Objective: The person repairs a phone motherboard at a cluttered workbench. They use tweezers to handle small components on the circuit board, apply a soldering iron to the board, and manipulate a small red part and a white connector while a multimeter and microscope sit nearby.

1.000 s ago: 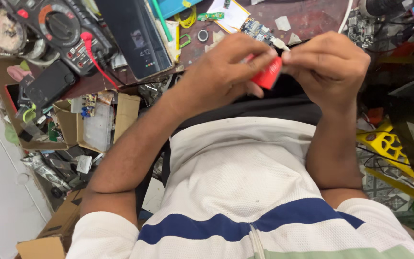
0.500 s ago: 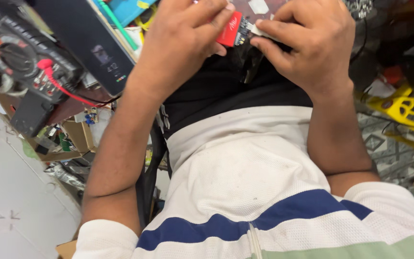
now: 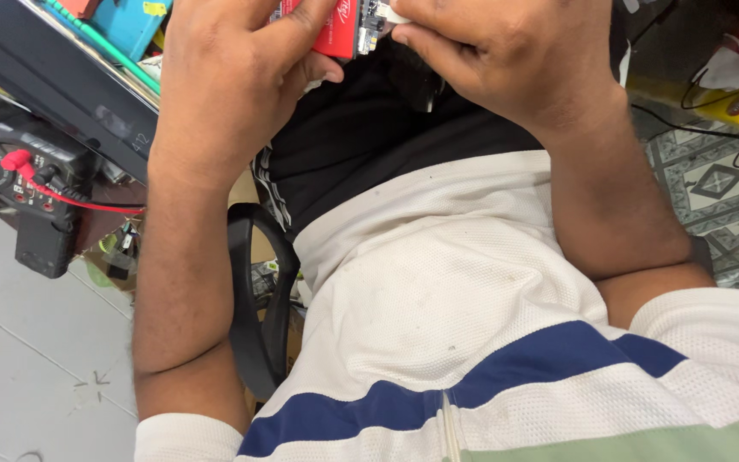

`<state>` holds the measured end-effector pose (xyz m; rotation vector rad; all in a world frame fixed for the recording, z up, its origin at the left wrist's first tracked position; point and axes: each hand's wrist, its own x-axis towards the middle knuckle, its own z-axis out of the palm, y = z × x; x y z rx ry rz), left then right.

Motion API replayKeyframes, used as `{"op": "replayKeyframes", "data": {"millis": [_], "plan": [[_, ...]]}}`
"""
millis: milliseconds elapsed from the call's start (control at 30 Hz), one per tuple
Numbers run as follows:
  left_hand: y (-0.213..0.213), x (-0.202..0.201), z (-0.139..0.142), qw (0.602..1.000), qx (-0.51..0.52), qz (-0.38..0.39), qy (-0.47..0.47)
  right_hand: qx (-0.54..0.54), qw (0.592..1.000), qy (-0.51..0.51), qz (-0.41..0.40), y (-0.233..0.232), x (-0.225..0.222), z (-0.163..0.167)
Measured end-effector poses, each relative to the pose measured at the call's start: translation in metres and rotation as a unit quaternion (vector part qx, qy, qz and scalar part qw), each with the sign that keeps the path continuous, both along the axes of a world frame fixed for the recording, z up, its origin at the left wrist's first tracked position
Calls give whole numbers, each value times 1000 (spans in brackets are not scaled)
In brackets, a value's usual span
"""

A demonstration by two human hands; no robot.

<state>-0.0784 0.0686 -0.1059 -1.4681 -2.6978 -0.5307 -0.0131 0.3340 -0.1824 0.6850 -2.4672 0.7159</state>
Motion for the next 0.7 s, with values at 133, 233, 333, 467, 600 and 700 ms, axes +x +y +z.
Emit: {"op": "replayKeyframes", "data": {"millis": [133, 233, 333, 467, 600, 700], "plan": [[-4, -2, -3, 1000, -14, 3, 4, 17, 1000, 15, -8, -1, 1, -6], [-5, -4, -4, 1000, -21, 3, 15, 15, 1000, 17, -9, -1, 2, -9], [-5, -5, -4, 999, -30, 3, 27, 17, 1000, 14, -9, -1, 1, -10], [-5, -6, -2, 1000, -21, -1, 5, 17, 1000, 15, -5, -2, 1, -9], [-5, -6, -3, 1000, -18, -1, 1, 19, 1000, 10, -8, -2, 1, -8], [-6, -5, -4, 1000, -23, 1, 9, 25, 999, 17, -11, -3, 1, -7]]}}
